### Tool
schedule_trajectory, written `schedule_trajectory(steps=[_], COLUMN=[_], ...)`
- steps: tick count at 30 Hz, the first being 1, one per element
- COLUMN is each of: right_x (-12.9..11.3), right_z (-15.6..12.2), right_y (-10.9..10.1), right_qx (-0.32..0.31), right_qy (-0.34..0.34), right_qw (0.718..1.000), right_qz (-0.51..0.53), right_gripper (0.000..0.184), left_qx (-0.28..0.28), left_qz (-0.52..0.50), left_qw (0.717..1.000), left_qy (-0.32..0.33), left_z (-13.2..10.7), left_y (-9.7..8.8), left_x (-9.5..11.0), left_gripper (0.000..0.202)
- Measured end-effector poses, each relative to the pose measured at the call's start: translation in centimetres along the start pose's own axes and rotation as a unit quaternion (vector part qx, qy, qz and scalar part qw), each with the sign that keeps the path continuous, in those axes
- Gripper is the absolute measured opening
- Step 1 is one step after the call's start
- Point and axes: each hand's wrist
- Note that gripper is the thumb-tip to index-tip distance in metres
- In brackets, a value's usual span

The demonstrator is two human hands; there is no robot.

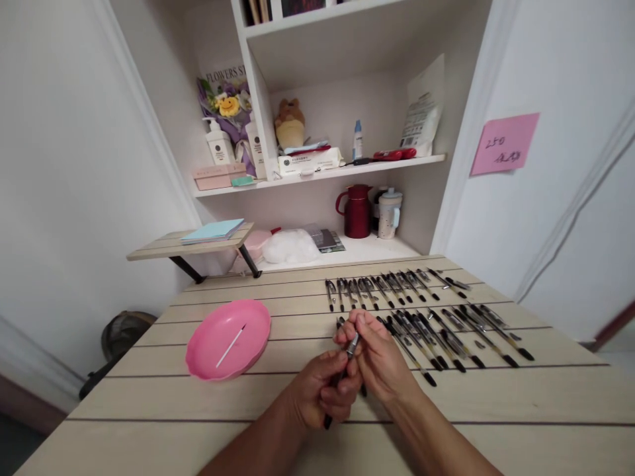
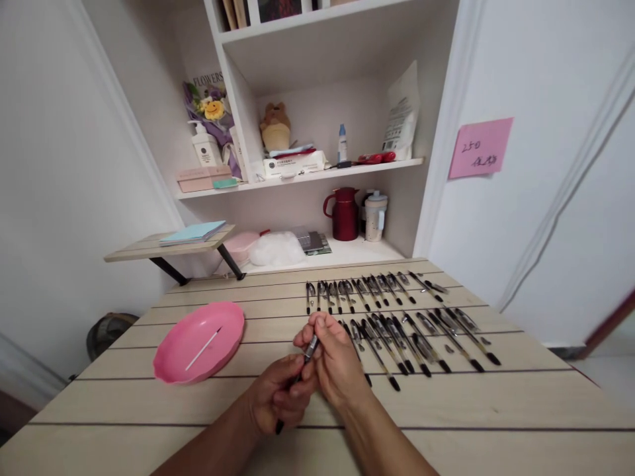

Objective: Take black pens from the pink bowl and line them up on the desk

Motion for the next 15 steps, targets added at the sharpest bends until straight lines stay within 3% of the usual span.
schedule_trajectory(steps=[1,3,6,8,11,13,15], right_x=[0.0,0.3,1.3,1.8,1.6,1.1,0.6], right_z=[0.0,0.1,0.2,0.1,-0.4,-0.8,-1.1], right_y=[0.0,-0.1,0.0,0.1,0.5,0.6,0.5], right_qx=[-0.002,0.001,0.022,0.04,0.005,-0.068,-0.132], right_qy=[0.003,0.015,0.06,0.087,0.058,0.029,0.03], right_qw=[1.0,1.0,0.996,0.991,0.994,0.994,0.989], right_qz=[0.001,-0.006,-0.064,-0.096,-0.093,-0.08,-0.061], right_gripper=[0.026,0.034,0.039,0.038,0.037,0.035,0.034], left_qx=[0.014,0.098,0.245,0.274,0.199,0.085,-0.011], left_qz=[0.009,0.064,0.189,0.23,0.177,0.099,0.038], left_qw=[1.0,0.991,0.937,0.916,0.954,0.988,0.999], left_qy=[0.014,0.069,0.163,0.182,0.139,0.077,0.03], left_z=[0.2,0.9,2.1,2.5,1.8,0.8,0.1], left_y=[0.0,-0.2,-0.6,-0.6,-0.5,-0.6,-0.8], left_x=[-0.3,-1.0,-2.2,-2.5,-2.2,-1.8,-1.5], left_gripper=[0.026,0.027,0.028,0.027,0.029,0.034,0.038])
Point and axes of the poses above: each hand's wrist, its own z-axis towards the middle knuckle, its own y-axis out of the palm, x = y × z, and after that the axes turned 1 degree about -x, right-handed
